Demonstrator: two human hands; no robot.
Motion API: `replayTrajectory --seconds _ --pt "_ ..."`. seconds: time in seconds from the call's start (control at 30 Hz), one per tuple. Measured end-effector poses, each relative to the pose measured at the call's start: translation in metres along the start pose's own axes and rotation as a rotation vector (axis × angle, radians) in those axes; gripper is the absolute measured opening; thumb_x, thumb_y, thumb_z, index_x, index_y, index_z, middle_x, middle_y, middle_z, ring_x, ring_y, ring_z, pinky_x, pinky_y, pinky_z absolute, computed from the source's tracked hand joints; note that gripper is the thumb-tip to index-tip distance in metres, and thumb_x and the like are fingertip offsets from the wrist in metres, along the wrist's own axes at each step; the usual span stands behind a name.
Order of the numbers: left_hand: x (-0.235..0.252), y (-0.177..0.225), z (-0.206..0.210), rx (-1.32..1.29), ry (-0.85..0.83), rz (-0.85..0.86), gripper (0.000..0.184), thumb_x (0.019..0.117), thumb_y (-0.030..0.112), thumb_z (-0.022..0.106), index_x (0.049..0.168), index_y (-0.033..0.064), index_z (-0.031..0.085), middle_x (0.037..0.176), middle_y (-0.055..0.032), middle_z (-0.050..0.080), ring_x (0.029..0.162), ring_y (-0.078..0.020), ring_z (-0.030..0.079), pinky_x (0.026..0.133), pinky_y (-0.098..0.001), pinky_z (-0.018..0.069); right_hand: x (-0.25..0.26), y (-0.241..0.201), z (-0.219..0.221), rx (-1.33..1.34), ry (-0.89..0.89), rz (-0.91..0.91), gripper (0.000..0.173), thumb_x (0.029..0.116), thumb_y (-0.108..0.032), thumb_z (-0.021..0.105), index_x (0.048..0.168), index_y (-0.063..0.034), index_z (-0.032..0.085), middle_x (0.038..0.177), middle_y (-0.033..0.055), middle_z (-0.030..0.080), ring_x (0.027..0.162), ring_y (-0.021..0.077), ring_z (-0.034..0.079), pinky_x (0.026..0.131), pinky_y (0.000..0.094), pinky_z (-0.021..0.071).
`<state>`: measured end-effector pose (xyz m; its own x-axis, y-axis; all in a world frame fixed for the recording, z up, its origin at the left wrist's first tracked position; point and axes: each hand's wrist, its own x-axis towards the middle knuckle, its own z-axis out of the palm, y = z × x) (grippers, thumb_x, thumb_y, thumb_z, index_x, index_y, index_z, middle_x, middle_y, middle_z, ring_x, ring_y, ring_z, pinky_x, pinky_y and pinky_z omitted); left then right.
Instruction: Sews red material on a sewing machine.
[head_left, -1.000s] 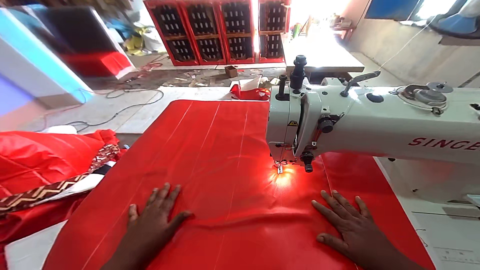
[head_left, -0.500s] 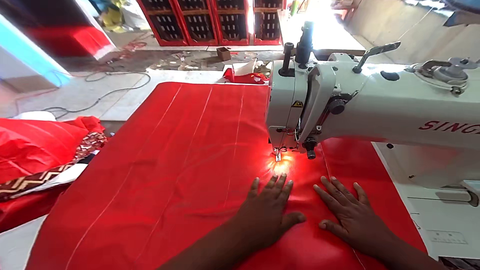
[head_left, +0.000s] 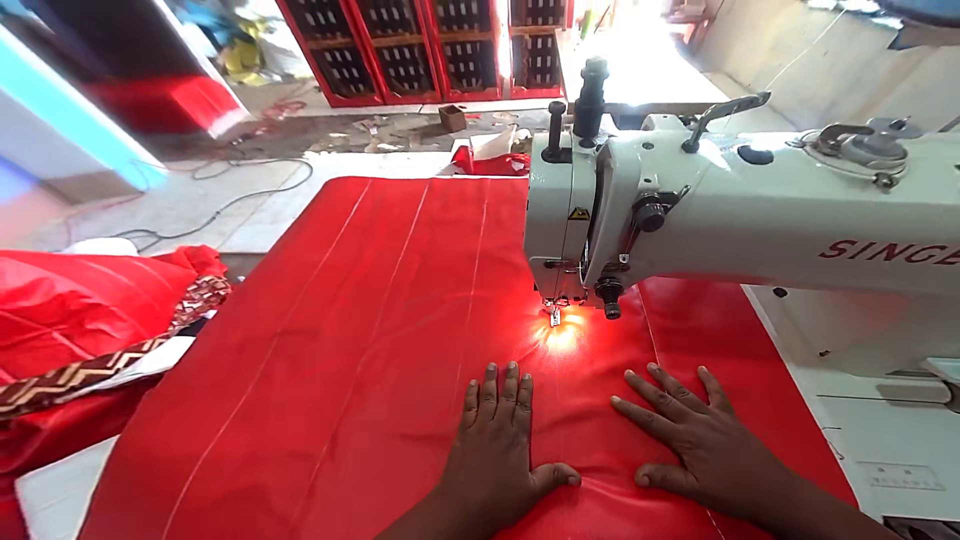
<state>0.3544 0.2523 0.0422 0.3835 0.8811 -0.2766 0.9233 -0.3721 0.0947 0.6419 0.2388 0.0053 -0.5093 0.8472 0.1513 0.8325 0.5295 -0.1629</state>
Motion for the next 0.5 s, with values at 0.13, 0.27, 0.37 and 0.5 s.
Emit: replayTrajectory --seconds 0.13,0.27,0.37,0.5 --pt "0.003 -0.001 0.000 -0.013 0.020 0.013 0.131 0.0790 0.096 0.025 0.161 -0.0057 0.021 0.169 -0.0239 0.017 0.158 -0.0427 0.010 0.124 -0.0624 0.0072 0.001 0.002 0.000 0.012 -0.013 0.005 0.078 0.0905 -0.085 0.023 0.151 -0.0418 0.049 0.160 -0.0006 0.044 0.151 0.0328 0.035 0.111 0.0789 0.0189" --pt "0.017 -0.003 -0.006 0.018 -0.011 0.001 0.129 0.0807 0.095 0.024 0.161 -0.0054 0.018 0.170 -0.0223 0.013 0.159 -0.0404 0.006 0.125 -0.0594 0.0053 0.012 0.010 -0.002 0.015 -0.026 0.022 0.080 0.0903 -0.085 0.024 0.151 -0.0407 0.049 0.161 -0.0010 0.044 0.152 0.0316 0.034 0.112 0.0778 0.0182" --pt "0.030 -0.007 -0.014 0.027 -0.053 -0.007 0.128 0.0813 0.095 0.026 0.162 -0.0040 0.016 0.172 -0.0198 0.010 0.159 -0.0381 0.002 0.126 -0.0570 0.0034 0.023 0.016 -0.006 0.031 -0.090 0.056 0.081 0.0894 -0.086 0.024 0.153 -0.0413 0.046 0.164 -0.0025 0.039 0.154 0.0295 0.029 0.115 0.0760 0.0137" --pt "0.048 -0.012 -0.022 0.038 -0.114 -0.024 0.128 0.0811 0.095 0.026 0.163 -0.0018 0.011 0.173 -0.0166 0.004 0.160 -0.0357 -0.004 0.126 -0.0558 -0.0002 0.038 0.024 -0.010 0.049 -0.190 0.102 0.083 0.0877 -0.088 0.025 0.156 -0.0437 0.040 0.167 -0.0051 0.031 0.157 0.0252 0.020 0.119 0.0723 0.0070"
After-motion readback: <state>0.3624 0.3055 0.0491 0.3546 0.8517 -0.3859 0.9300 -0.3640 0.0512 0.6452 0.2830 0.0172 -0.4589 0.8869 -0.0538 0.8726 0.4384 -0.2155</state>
